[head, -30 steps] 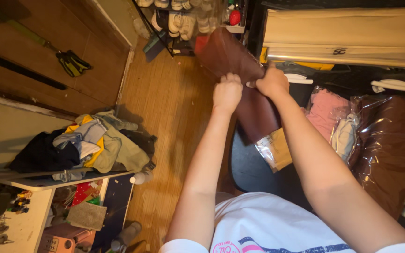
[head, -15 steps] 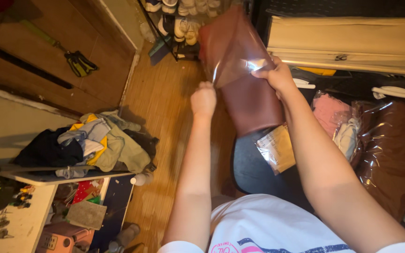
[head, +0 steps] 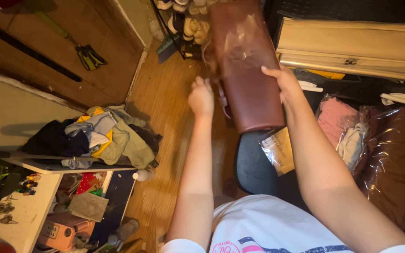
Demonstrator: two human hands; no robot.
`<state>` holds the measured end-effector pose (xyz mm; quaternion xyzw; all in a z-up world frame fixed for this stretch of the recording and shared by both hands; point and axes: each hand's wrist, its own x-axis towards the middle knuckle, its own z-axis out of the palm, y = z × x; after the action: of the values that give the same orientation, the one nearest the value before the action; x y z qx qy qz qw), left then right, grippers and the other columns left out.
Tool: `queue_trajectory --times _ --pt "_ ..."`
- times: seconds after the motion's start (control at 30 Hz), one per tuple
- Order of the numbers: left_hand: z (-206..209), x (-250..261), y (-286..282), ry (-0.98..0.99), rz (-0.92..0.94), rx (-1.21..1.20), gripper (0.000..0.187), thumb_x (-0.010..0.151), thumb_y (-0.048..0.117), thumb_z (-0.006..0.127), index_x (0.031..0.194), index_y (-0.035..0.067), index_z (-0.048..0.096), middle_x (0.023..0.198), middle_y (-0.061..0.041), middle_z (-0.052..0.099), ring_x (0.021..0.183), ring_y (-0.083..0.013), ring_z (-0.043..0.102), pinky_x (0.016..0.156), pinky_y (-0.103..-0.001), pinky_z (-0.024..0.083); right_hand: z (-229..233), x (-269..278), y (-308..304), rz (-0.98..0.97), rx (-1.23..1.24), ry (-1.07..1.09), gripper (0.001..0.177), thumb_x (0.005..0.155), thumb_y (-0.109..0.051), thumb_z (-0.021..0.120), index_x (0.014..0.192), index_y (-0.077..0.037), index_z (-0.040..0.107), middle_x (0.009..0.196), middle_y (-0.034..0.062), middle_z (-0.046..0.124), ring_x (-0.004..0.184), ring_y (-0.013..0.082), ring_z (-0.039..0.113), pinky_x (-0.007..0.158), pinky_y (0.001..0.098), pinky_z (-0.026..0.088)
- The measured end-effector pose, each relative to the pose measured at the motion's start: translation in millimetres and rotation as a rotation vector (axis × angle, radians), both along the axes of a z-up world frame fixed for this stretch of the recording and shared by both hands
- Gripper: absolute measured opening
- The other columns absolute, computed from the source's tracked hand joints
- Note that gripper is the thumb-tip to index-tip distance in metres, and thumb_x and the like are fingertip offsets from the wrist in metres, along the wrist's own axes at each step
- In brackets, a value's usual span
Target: The person folds a brown garment and places it into a clear plastic bag, then smooths and seals the bag. The person then unrolls a sheet of brown paper, folds it, and places it on the table next to the packed garment.
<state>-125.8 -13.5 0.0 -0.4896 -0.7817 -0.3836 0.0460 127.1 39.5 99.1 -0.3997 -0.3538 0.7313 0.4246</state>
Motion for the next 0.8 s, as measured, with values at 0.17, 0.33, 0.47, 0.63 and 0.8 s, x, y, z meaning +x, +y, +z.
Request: queue_trajectory --times 0.17,0.33,0.47,0.63,0.8 --pt "-25 -2 13 -0.396 -0.173 0.164 0.028 0.106 0.035 0.053 0.123 0.015 0.063 0.109 -0.02 0.073 0.096 -0.0409 0.072 0.083 -0.048 0.057 -6 5 4 0.034 -0.116 0.058 0.057 0.089 -0.013 0.077 0.141 0.001 0.055 0.118 0.0212 0.069 0.099 0.031 0.073 0.084 0.0432 0.063" --pt "-40 10 38 -1.109 -0.23 0.181 0.038 0.107 0.031 0.05 0.139 0.013 0.058 0.12 -0.015 0.069 0.104 -0.0322 0.067 0.089 -0.041 0.052 -17 4 3 0.037 -0.165 0.095 0.057 0.088 -0.013 0.074 0.141 -0.003 0.054 0.121 0.0198 0.069 0.103 0.0307 0.074 0.085 0.0433 0.065" --pt "-32 18 37 -1.465 -0.28 0.235 0.037 0.107 0.023 0.05 0.138 0.007 0.064 0.112 -0.009 0.07 0.094 -0.0248 0.063 0.084 -0.039 0.049 -27 -1 2 0.011 -0.128 0.171 0.056 0.091 -0.011 0.073 0.143 -0.002 0.052 0.122 0.0211 0.068 0.105 0.0315 0.072 0.089 0.0445 0.062" --pt "-7 26 5 -1.607 -0.553 0.31 0.03 0.106 0.009 0.053 0.13 -0.001 0.067 0.087 -0.004 0.064 0.07 -0.0165 0.057 0.065 -0.034 0.046 -31 3 5 -0.054 -0.073 0.141 0.056 0.093 -0.01 0.072 0.144 -0.001 0.052 0.122 0.0207 0.069 0.106 0.0319 0.072 0.091 0.0446 0.061" --pt "-11 27 -8 -1.163 -0.59 0.197 0.034 0.105 0.011 0.047 0.126 -0.005 0.069 0.11 -0.01 0.076 0.099 -0.0194 0.07 0.091 -0.032 0.054 -27 1 18 -0.074 0.13 0.01 0.056 0.091 -0.014 0.074 0.142 -0.002 0.056 0.122 0.0152 0.071 0.108 0.027 0.07 0.093 0.0386 0.06"
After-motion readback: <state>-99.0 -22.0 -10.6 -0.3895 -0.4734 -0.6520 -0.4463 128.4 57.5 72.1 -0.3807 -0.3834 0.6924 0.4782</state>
